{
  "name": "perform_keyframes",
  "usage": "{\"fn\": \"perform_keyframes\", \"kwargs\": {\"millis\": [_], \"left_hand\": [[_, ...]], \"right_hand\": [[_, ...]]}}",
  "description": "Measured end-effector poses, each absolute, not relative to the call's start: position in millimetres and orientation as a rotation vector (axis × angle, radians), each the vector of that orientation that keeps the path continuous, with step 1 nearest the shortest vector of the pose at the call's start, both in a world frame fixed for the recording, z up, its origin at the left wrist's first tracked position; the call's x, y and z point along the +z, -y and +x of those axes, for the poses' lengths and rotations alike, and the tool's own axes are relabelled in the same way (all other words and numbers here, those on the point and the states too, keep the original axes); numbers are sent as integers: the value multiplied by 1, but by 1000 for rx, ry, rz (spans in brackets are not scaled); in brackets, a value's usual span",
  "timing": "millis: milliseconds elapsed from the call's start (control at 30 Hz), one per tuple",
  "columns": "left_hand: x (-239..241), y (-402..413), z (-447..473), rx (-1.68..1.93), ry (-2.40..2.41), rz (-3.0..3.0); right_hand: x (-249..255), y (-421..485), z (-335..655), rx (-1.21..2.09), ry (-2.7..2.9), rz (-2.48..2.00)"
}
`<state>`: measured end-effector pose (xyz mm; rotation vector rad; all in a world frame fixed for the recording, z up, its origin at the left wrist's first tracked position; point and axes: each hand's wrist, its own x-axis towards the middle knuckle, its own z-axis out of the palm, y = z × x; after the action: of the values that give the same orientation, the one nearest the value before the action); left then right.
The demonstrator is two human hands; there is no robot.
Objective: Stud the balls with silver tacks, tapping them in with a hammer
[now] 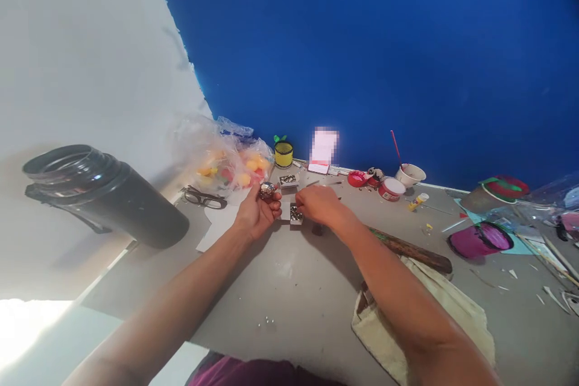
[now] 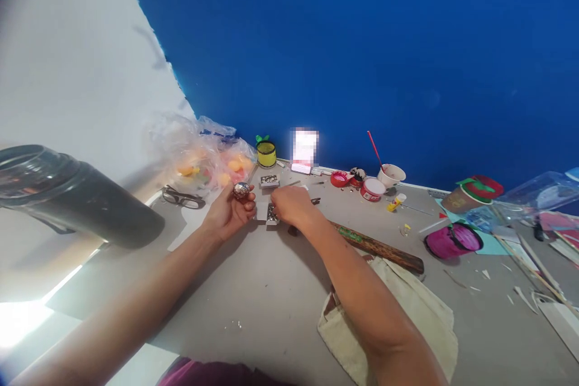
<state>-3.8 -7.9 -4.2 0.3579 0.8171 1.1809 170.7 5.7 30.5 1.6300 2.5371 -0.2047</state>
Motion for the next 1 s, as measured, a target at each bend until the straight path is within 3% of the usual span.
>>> {"fn": "perform_keyframes", "kwargs": {"millis": [433, 767, 1000], "left_hand": [[-11, 15, 1, 1172, -790, 444], [-11, 17, 2, 1191, -784, 493], [-11, 16, 2, 1200, -758, 479]], "right_hand": [[-7, -1, 158, -201, -2611, 1587], [-9, 0, 160, -292, -2645, 1598], [-7, -6, 171, -570, -2751, 1637]]}}
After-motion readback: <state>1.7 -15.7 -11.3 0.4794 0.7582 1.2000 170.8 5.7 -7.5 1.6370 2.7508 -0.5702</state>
